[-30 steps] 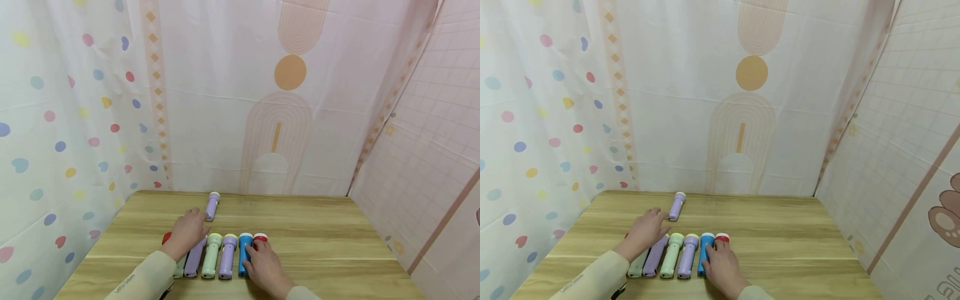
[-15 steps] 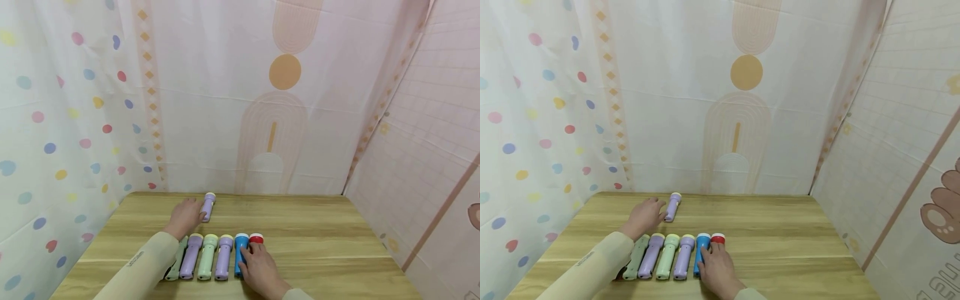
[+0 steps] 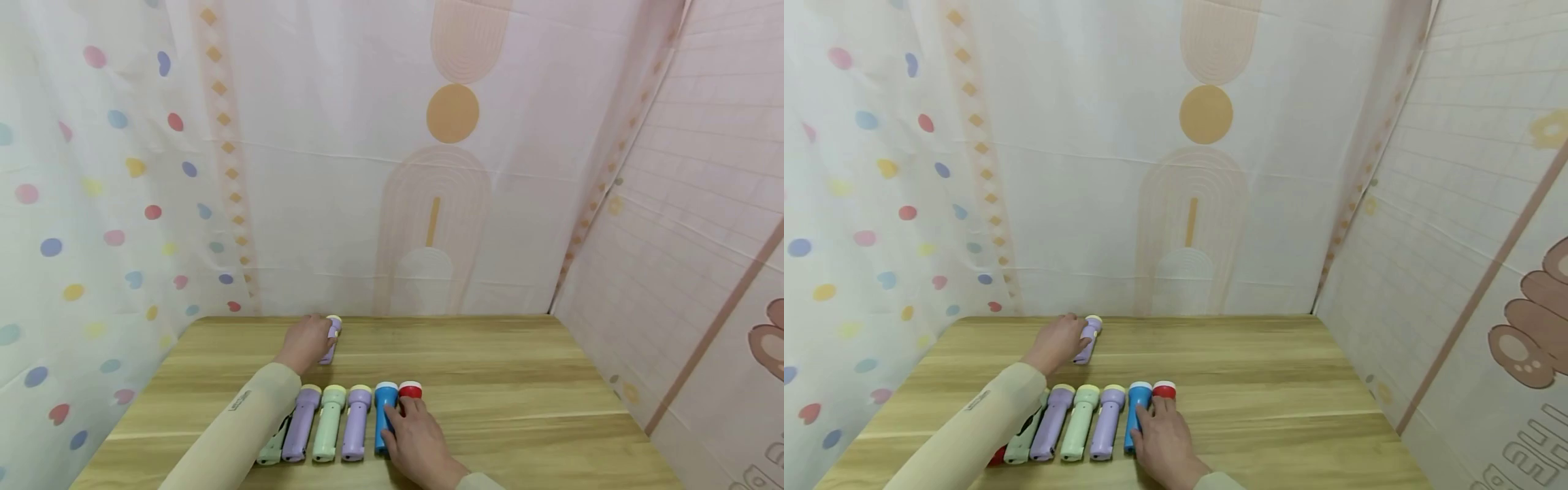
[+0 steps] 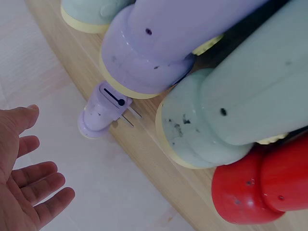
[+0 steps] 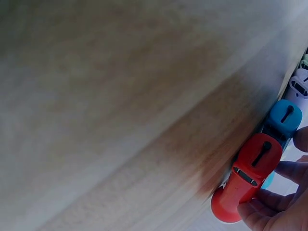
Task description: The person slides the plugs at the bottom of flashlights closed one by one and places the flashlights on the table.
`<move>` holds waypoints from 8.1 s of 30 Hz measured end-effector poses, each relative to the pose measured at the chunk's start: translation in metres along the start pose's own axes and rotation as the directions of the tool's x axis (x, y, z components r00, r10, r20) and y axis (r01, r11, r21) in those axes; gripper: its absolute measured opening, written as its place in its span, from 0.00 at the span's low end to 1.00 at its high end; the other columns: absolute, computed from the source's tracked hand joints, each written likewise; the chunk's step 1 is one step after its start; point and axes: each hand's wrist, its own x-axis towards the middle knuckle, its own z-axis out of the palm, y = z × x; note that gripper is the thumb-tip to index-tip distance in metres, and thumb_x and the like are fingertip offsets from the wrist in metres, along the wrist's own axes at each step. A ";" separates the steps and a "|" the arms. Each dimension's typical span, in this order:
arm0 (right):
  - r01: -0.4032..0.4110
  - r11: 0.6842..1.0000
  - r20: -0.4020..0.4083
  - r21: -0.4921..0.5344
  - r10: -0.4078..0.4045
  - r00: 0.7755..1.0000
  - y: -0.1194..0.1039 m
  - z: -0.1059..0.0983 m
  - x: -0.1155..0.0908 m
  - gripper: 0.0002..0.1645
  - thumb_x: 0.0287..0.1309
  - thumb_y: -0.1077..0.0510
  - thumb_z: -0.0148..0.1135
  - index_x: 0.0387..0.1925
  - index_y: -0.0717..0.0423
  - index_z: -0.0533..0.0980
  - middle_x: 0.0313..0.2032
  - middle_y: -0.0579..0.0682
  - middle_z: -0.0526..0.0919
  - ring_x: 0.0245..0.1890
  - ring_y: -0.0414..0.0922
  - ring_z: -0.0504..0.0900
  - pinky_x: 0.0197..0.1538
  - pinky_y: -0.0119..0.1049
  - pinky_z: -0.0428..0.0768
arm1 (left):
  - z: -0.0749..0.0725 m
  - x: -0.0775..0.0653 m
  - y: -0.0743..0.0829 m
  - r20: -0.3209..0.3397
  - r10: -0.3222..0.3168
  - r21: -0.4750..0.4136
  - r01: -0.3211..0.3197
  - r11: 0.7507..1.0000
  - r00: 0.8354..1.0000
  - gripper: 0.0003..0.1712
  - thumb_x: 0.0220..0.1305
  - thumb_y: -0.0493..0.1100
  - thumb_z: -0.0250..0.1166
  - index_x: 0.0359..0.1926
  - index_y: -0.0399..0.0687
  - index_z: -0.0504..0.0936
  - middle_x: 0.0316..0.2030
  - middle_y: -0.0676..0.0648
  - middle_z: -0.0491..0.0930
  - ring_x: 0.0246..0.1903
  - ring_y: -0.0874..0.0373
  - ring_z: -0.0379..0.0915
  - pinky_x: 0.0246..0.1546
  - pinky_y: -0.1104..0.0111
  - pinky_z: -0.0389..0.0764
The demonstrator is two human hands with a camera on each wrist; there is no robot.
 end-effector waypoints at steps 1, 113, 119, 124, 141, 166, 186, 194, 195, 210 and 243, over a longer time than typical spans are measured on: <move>0.001 1.000 -0.004 -0.001 -0.001 1.000 -0.001 0.000 0.000 0.27 0.68 0.44 0.58 0.64 0.51 0.75 0.56 0.56 0.75 0.53 0.51 0.74 0.52 0.45 0.79 | 0.001 0.001 -0.001 0.012 -0.005 0.004 0.005 1.000 1.000 0.11 0.58 0.44 0.73 0.33 0.40 0.82 0.31 0.40 0.77 0.35 0.43 0.78 0.31 0.50 0.81; -0.007 1.000 0.010 0.030 0.007 1.000 -0.007 -0.005 -0.002 0.28 0.68 0.44 0.59 0.63 0.53 0.76 0.57 0.57 0.74 0.54 0.52 0.74 0.52 0.46 0.80 | -0.034 -0.001 0.034 0.310 -0.314 -0.825 0.418 0.380 0.897 0.27 0.59 0.33 0.63 0.60 0.32 0.70 0.47 0.31 0.78 0.40 0.46 0.80 0.36 0.61 0.83; -0.005 0.999 0.020 0.032 0.004 1.000 -0.006 -0.005 -0.001 0.28 0.68 0.43 0.58 0.63 0.53 0.76 0.57 0.57 0.74 0.53 0.52 0.73 0.53 0.46 0.80 | -0.030 -0.002 0.038 0.380 -0.344 -0.858 0.466 0.215 0.859 0.29 0.59 0.37 0.59 0.61 0.32 0.67 0.47 0.33 0.75 0.37 0.50 0.77 0.32 0.65 0.80; -0.007 0.999 0.038 0.042 0.005 0.999 -0.007 -0.006 -0.002 0.28 0.68 0.43 0.57 0.64 0.53 0.75 0.57 0.57 0.74 0.54 0.52 0.73 0.53 0.46 0.79 | -0.032 -0.003 0.041 0.402 -0.326 -0.861 0.475 0.184 0.856 0.30 0.63 0.40 0.53 0.64 0.29 0.63 0.51 0.32 0.72 0.40 0.50 0.74 0.34 0.65 0.79; 0.003 0.999 0.000 0.044 -0.003 1.000 -0.006 -0.005 -0.002 0.27 0.67 0.45 0.60 0.62 0.53 0.77 0.56 0.57 0.75 0.53 0.53 0.74 0.53 0.47 0.79 | -0.029 -0.011 0.045 0.412 -0.231 -0.845 0.465 0.265 0.881 0.28 0.72 0.42 0.58 0.65 0.27 0.66 0.47 0.33 0.77 0.39 0.47 0.77 0.35 0.64 0.79; 0.057 0.989 -0.224 0.137 -0.025 0.974 -0.004 -0.012 0.006 0.21 0.60 0.51 0.67 0.51 0.59 0.81 0.47 0.59 0.80 0.47 0.55 0.78 0.49 0.51 0.78 | -0.028 -0.019 0.054 0.340 -0.264 -0.882 0.403 0.245 0.903 0.27 0.65 0.37 0.61 0.62 0.26 0.71 0.49 0.33 0.80 0.44 0.48 0.78 0.46 0.57 0.80; -0.235 0.534 0.070 0.812 0.311 0.948 -0.007 -0.039 0.045 0.27 0.70 0.43 0.57 0.56 0.60 0.80 0.49 0.53 0.84 0.48 0.50 0.81 0.49 0.49 0.80 | -0.028 -0.019 0.061 0.391 -0.243 -0.908 0.416 0.058 0.888 0.25 0.72 0.35 0.57 0.63 0.22 0.67 0.54 0.27 0.75 0.44 0.48 0.79 0.49 0.55 0.81; -0.261 0.266 0.164 0.928 0.338 0.927 -0.012 -0.038 0.050 0.29 0.71 0.42 0.55 0.55 0.63 0.79 0.47 0.56 0.83 0.45 0.56 0.81 0.43 0.44 0.80 | -0.029 -0.019 0.063 0.410 -0.231 -0.903 0.429 0.038 0.883 0.23 0.73 0.37 0.56 0.63 0.25 0.69 0.52 0.31 0.77 0.44 0.49 0.79 0.50 0.56 0.80; -0.260 0.246 0.169 0.934 0.338 0.926 -0.013 -0.038 0.051 0.29 0.71 0.42 0.55 0.55 0.63 0.79 0.47 0.55 0.83 0.44 0.55 0.81 0.43 0.44 0.80 | -0.029 -0.019 0.063 0.409 -0.228 -0.903 0.428 0.037 0.883 0.23 0.73 0.37 0.56 0.63 0.25 0.69 0.52 0.31 0.77 0.44 0.50 0.79 0.50 0.56 0.81; -0.229 0.182 0.156 0.956 0.346 0.925 -0.018 -0.033 0.054 0.29 0.70 0.41 0.55 0.53 0.63 0.80 0.46 0.55 0.84 0.36 0.46 0.81 0.36 0.43 0.79 | -0.032 -0.023 0.065 0.412 -0.186 -0.908 0.419 -0.003 0.892 0.27 0.74 0.38 0.55 0.65 0.22 0.65 0.56 0.28 0.74 0.50 0.44 0.78 0.53 0.55 0.79; -0.149 0.099 0.091 0.984 0.441 0.893 -0.048 -0.035 0.061 0.21 0.70 0.49 0.59 0.40 0.66 0.83 0.37 0.56 0.85 0.28 0.44 0.79 0.35 0.39 0.77 | -0.034 -0.018 0.084 0.363 -0.150 -0.927 0.373 0.038 0.919 0.20 0.71 0.38 0.59 0.57 0.25 0.76 0.45 0.37 0.81 0.37 0.55 0.78 0.39 0.64 0.81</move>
